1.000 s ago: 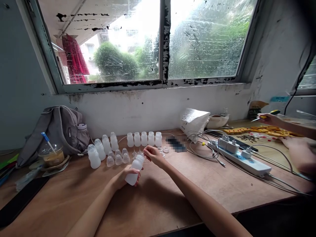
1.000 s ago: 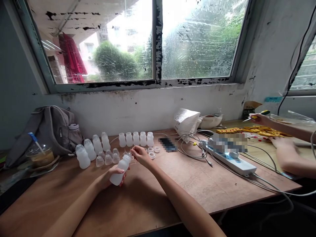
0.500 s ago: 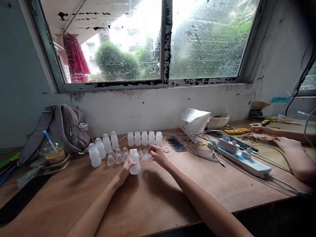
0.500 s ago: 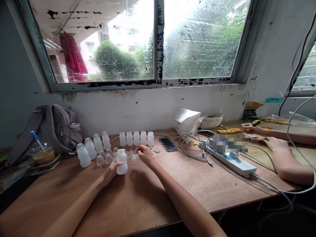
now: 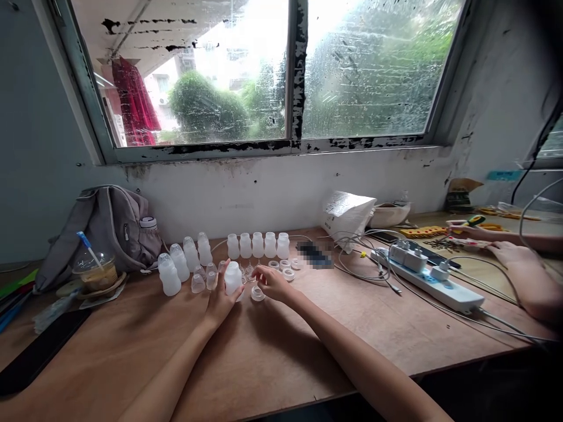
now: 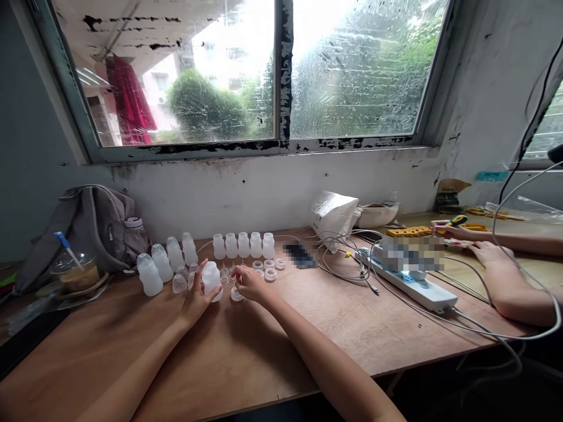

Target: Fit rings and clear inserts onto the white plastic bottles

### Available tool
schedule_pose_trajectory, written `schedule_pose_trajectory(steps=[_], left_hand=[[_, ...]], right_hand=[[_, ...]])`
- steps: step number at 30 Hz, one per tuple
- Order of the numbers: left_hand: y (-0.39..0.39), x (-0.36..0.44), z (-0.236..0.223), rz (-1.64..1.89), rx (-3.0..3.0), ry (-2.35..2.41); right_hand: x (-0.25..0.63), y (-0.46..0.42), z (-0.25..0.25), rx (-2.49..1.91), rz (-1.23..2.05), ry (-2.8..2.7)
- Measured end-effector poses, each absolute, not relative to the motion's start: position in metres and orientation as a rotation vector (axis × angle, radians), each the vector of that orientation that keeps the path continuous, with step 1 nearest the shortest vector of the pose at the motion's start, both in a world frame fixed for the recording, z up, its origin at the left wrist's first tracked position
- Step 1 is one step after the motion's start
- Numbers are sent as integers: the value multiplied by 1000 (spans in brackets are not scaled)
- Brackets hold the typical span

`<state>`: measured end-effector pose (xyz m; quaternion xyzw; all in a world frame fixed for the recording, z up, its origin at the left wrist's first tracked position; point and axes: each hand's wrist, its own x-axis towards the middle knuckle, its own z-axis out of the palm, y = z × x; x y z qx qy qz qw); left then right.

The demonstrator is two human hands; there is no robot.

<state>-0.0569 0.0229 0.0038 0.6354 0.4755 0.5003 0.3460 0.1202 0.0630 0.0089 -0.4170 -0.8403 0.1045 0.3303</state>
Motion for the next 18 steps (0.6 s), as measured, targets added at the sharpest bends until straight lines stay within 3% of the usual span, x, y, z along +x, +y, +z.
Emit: schedule_pose_trajectory(steps=[12, 18], left_hand=[[30, -62, -8, 1506, 2360, 1499], [27, -71, 1, 1329, 2551, 1567]], right_hand=[[121, 67, 2, -1099, 270, -2172], [121, 68, 0, -1117, 288, -2160]])
